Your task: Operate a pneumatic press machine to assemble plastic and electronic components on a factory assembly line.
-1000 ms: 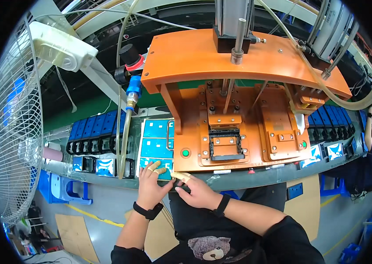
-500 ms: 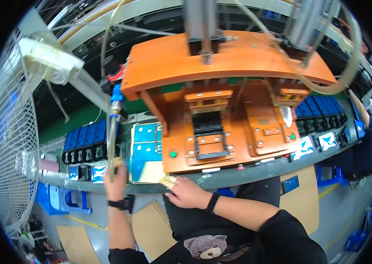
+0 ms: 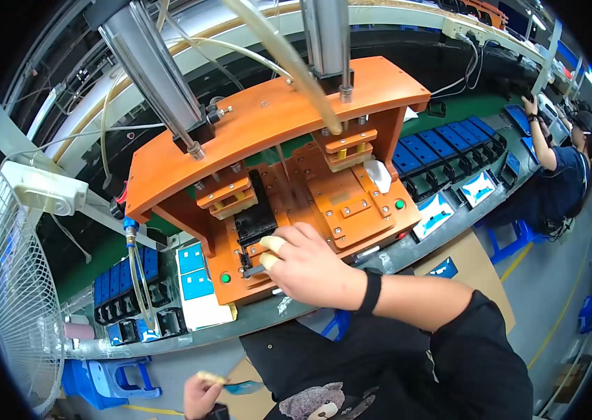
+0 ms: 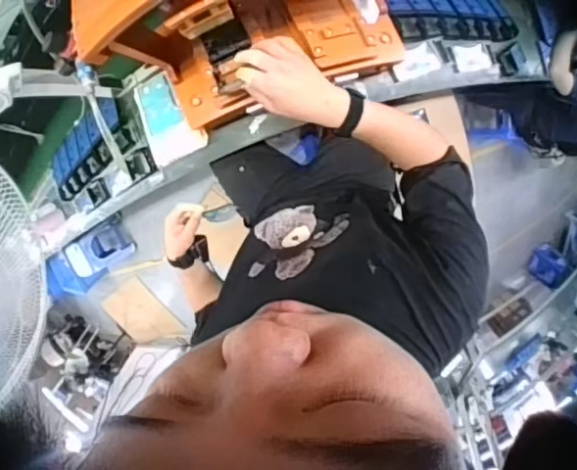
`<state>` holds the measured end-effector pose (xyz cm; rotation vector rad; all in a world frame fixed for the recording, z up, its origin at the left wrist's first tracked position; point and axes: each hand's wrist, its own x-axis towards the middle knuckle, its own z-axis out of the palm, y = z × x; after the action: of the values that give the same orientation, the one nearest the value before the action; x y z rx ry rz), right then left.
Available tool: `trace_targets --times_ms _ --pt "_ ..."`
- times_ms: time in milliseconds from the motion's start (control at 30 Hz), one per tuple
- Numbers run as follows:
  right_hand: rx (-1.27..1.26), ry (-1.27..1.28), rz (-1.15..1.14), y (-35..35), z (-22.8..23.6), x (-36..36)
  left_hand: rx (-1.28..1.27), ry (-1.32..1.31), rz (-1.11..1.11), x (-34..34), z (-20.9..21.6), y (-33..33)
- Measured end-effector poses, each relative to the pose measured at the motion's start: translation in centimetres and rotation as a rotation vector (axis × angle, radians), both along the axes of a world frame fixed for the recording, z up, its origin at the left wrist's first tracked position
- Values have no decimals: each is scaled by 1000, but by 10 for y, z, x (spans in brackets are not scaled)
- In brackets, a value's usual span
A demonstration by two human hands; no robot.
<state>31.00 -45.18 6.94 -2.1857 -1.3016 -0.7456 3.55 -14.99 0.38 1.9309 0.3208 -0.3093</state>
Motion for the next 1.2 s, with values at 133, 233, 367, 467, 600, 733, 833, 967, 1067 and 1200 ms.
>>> trace_targets --times_ms 133,233,367,467,600,733,833,967,1067,1200 --pt "-33 -4 61 -11 32 6 -21 -270 48 107 24 -41" --pt "55 128 131 -65 65 -5 94 -653 -58 200 49 -55" --pt "298 536 -67 -190 93 -59 382 -397 -188 273 72 -65" --pt "918 757 -364 -270 50 -107 671 -471 -232 312 64 -72" --pt "1454 963 -256 -376 -45 -161 985 -530 -242 344 44 -67" --pt "1973 885 -504 -431 -157 -226 995 -578 -225 362 33 -51" --pt "2076 886 -550 -449 -234 -257 1225 -679 -246 374 19 -40" --pt "2393 764 -534 -455 -323 -270 800 -827 -130 376 2 -8" --pt "2409 838 -342 -436 -383 -261 1241 -824 -218 368 -2 9" --pt "2572 1230 -865 -415 -418 -256 1032 -711 -183 380 -11 -10"
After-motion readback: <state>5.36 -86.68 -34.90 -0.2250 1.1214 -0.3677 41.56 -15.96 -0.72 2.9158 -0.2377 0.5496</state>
